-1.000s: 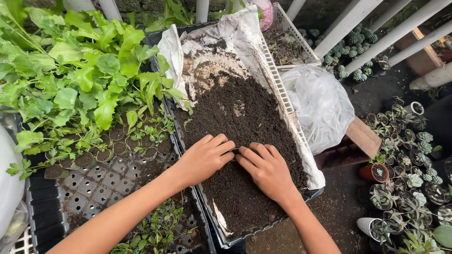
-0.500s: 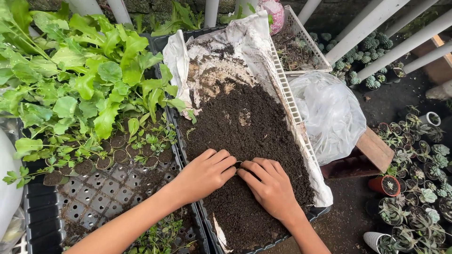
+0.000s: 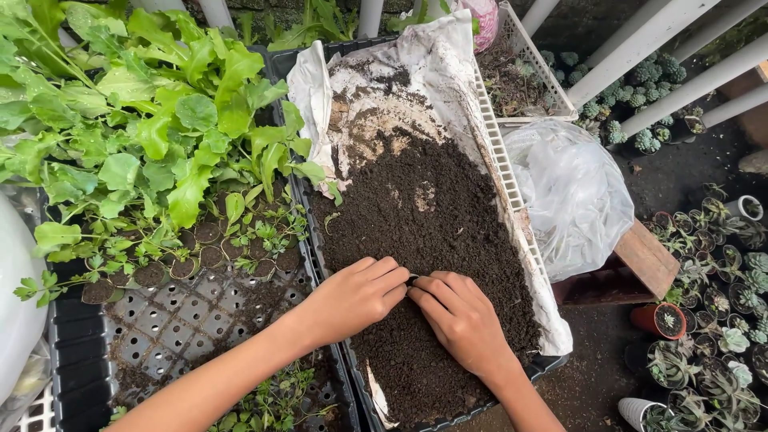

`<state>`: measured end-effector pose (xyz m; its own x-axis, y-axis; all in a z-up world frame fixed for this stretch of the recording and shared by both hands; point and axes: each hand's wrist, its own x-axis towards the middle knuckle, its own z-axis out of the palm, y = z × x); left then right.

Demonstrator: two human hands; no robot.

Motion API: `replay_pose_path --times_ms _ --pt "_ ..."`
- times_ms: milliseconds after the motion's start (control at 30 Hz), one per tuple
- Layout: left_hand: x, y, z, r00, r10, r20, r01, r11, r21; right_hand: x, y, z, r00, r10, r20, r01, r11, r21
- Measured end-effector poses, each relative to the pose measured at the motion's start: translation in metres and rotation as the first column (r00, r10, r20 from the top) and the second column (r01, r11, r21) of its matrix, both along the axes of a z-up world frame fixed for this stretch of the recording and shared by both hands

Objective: The person plants small seedlings into a tray filled with soil. They pick up seedlings from a tray, place them into the soil, and gently press the soil around the base of each plant.

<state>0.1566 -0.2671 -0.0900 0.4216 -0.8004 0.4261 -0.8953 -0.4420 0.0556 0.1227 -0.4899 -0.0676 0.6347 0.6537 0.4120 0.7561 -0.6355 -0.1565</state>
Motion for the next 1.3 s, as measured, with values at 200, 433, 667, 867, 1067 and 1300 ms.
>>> replay_pose_path --times_ms 200,433,667,867,1067,1300 --pt "-0.003 0.007 0.000 0.991 0.003 -0.136 -0.010 0.999 -0.049 -0.002 0.007 0.018 1.000 -0.007 0.020 0.006 0.999 0.050" --pt "-0.010 0.026 0.009 0.981 0.005 -0.196 -0.026 0.994 -0.104 -0.008 0.008 0.027 0.996 -0.076 0.039 0.073 0.994 0.083" --pt "-0.023 0.054 0.014 0.982 0.022 -0.186 -0.039 0.995 -0.089 -0.014 0.033 0.035 1.000 0.019 0.007 -0.019 0.997 0.072" --pt "-0.035 0.077 0.016 0.982 0.100 -0.161 -0.103 0.995 -0.012 -0.021 0.060 0.020 0.979 0.111 -0.170 -0.108 0.994 0.026" --pt "-0.039 0.086 0.008 0.977 0.072 -0.198 -0.082 0.996 -0.042 -0.029 0.066 0.006 0.955 0.002 -0.297 0.000 1.000 0.005" --pt "-0.041 0.088 0.006 0.976 0.063 -0.209 -0.076 0.996 -0.054 -0.032 0.068 0.019 0.901 -0.031 -0.432 0.050 0.998 0.033"
